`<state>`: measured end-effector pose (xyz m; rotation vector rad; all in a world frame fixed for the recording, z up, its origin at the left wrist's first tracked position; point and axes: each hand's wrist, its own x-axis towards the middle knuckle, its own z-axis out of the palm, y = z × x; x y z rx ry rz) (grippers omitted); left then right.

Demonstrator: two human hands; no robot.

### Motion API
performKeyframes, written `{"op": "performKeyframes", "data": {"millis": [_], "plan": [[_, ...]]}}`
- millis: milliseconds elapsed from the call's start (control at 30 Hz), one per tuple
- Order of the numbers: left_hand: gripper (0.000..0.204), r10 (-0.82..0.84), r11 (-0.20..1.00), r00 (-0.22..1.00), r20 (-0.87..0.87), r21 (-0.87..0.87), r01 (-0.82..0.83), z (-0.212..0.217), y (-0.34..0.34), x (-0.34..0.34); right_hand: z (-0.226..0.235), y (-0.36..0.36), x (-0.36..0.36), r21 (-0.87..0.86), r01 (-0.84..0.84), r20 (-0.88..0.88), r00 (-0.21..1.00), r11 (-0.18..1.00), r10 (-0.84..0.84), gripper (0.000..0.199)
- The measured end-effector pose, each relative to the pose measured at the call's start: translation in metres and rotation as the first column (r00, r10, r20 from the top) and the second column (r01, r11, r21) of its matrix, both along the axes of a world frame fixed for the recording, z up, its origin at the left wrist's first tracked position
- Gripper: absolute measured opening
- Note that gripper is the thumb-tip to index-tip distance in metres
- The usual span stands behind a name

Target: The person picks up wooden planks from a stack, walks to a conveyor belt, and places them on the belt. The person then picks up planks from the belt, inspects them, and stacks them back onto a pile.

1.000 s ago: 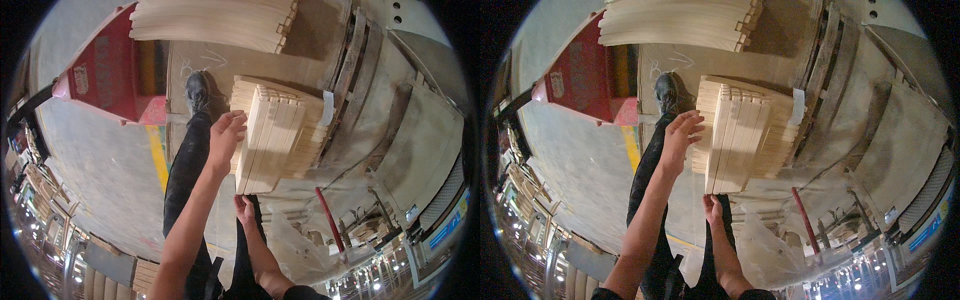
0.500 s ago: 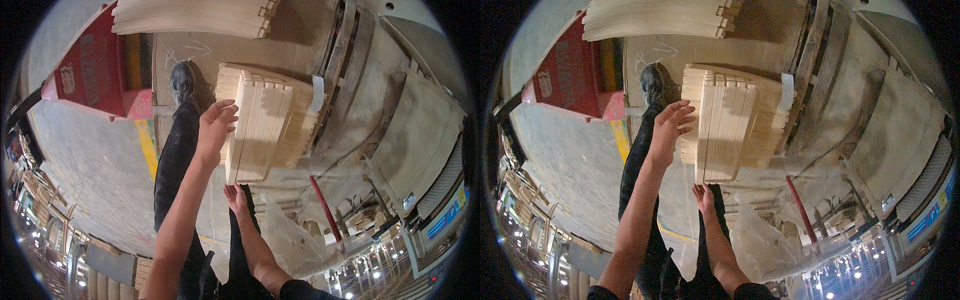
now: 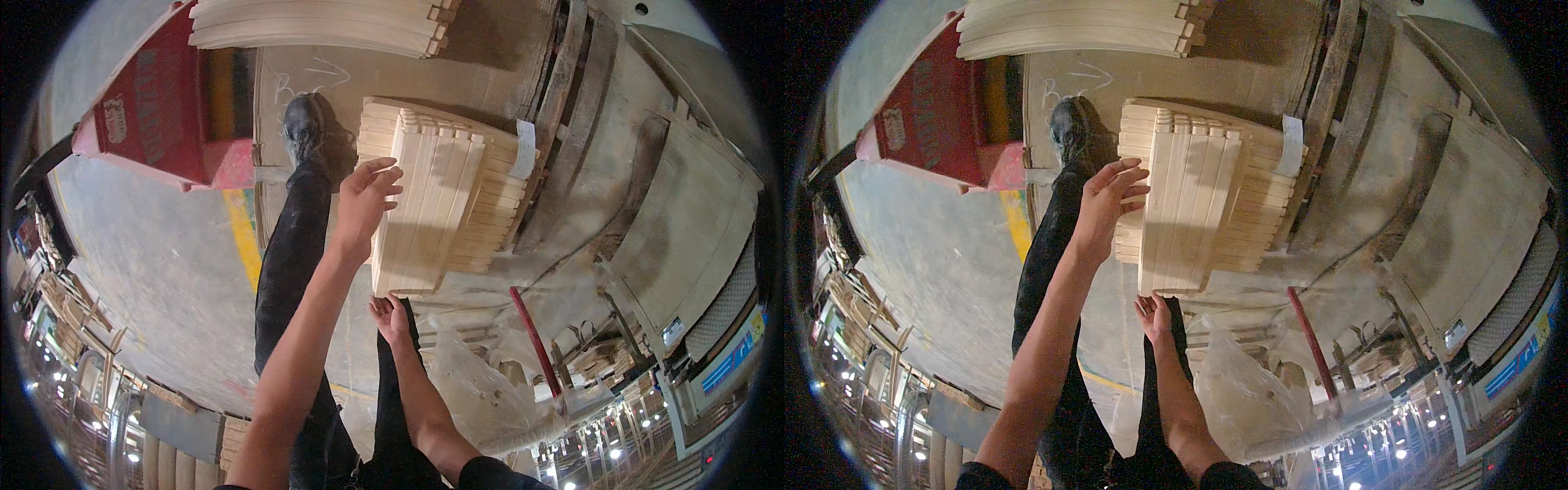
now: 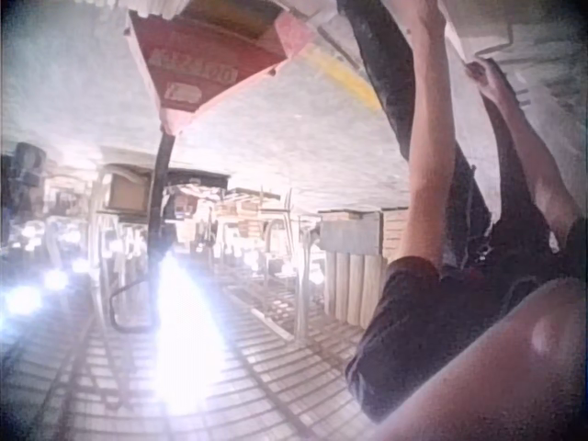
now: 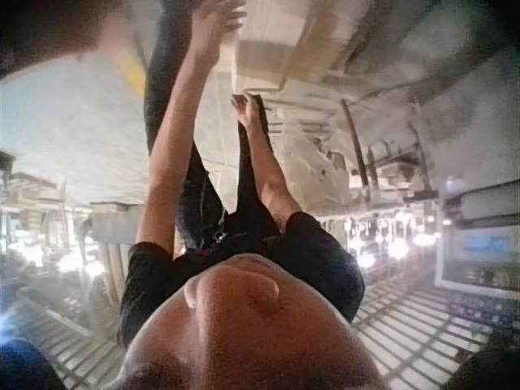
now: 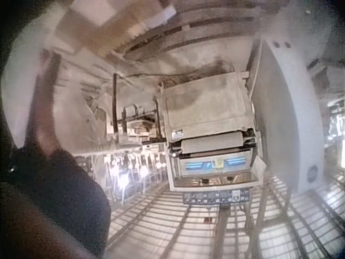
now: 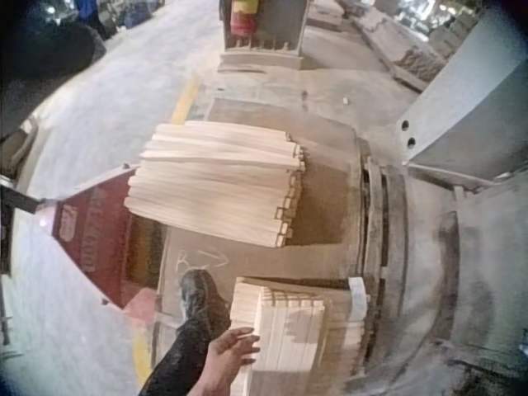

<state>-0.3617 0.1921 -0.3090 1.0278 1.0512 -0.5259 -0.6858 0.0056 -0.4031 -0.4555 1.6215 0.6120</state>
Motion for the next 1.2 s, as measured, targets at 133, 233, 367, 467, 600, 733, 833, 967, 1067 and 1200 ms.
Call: {"op": "performKeyframes", "data": {"millis": [133, 233, 367, 467, 600, 733, 833, 967, 1067, 1200], "plan": [[0.034, 0.022, 1.0, 1.0, 0.016, -0.023, -0.022, 0.0, 0.0, 0.003, -0.001, -0.001, 0.003, 0.015, -0.025, -0.021, 0.999, 1.0, 0.025, 0.027], [0.033, 0.014, 0.998, 0.997, 0.075, -0.06, -0.01, 0.001, -0.001, 0.006, 0.002, 0.003, 0.011, -0.003, -0.062, -0.041, 0.997, 0.998, 0.062, 0.025], [0.033, 0.017, 0.998, 0.998, 0.068, -0.061, -0.013, 0.001, 0.0, 0.011, -0.001, 0.003, 0.011, -0.026, -0.127, -0.02, 0.992, 0.992, 0.127, 0.019], [0.033, 0.019, 0.998, 0.997, 0.076, -0.063, -0.015, 0.003, 0.001, 0.014, -0.006, 0.004, 0.007, -0.053, -0.111, -0.028, 0.994, 0.992, 0.11, 0.02], [0.034, 0.023, 0.998, 0.996, 0.085, -0.064, -0.017, 0.004, 0.005, 0.016, -0.014, 0.009, -0.007, -0.109, -0.088, -0.04, 0.996, 0.99, 0.085, 0.024], [0.033, 0.027, 0.998, 0.996, 0.083, -0.058, -0.022, 0.002, 0.011, 0.017, -0.011, 0.015, 0.001, -0.125, -0.096, -0.06, 0.994, 0.987, 0.089, 0.027], [0.032, 0.051, 0.996, 0.995, 0.084, -0.078, -0.045, 0.002, 0.013, 0.017, -0.008, 0.017, 0.007, -0.124, -0.086, -0.043, 0.996, 0.989, 0.081, 0.032], [0.033, 0.085, 0.994, 0.994, 0.073, -0.075, -0.08, 0.001, 0.014, 0.018, -0.008, 0.02, 0.008, -0.121, -0.088, -0.009, 0.996, 0.989, 0.087, 0.039], [0.033, 0.097, 0.993, 0.993, 0.069, -0.076, -0.091, 0.003, 0.014, 0.02, -0.015, 0.015, -0.001, -0.113, -0.081, 0.003, 0.997, 0.99, 0.081, 0.04], [0.033, 0.097, 0.993, 0.992, 0.078, -0.081, -0.091, 0.004, 0.014, 0.02, -0.018, 0.015, -0.004, -0.118, -0.08, -0.006, 0.997, 0.99, 0.08, 0.04]]}}
